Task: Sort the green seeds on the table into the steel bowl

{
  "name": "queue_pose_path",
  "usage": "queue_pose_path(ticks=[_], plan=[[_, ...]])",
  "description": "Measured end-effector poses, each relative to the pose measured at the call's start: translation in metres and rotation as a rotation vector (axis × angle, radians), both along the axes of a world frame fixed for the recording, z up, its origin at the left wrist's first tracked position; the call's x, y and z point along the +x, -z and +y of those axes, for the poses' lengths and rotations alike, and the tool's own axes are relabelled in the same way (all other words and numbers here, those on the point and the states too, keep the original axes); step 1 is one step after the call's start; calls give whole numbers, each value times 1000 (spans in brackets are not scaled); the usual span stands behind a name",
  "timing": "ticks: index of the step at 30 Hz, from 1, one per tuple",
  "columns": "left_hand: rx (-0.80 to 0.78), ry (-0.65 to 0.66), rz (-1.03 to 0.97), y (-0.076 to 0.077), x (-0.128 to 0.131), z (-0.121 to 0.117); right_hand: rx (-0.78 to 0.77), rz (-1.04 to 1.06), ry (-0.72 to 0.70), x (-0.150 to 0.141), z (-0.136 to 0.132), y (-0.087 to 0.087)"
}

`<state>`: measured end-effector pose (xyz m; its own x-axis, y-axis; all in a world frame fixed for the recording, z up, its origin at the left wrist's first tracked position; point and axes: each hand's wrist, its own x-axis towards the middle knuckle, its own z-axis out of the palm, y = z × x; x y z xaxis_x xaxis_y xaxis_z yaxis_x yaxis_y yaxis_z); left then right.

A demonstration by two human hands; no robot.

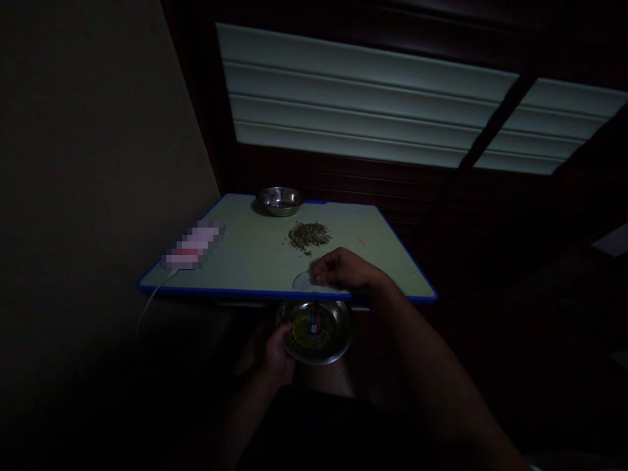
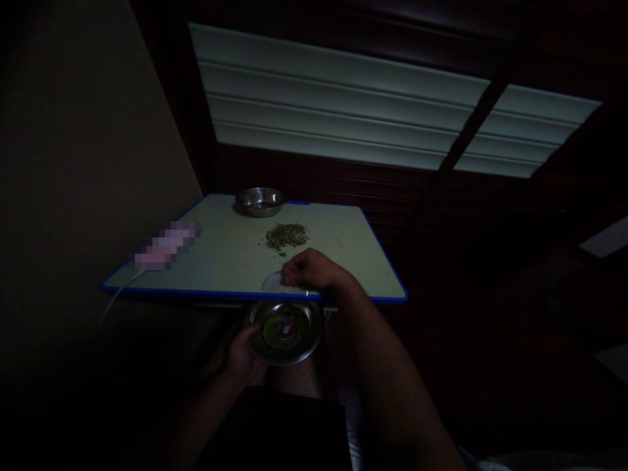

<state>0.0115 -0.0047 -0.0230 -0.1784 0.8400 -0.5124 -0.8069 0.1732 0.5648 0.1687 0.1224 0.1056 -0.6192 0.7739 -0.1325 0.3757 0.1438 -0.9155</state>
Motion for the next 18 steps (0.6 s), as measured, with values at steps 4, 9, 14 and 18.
queue_pose_path(ticks=[4, 9, 14, 18], plan=[[7, 1, -19, 1, 0, 0, 6, -12, -6, 1, 0, -1], [26, 38, -11, 2, -2, -1, 11, -10, -1, 0, 1, -1], [30, 41, -20, 1, -3, -1, -23, 18, -9, 1, 2, 2], [10, 41, -1, 1, -3, -1, -84, 85, -7, 7, 9, 0]])
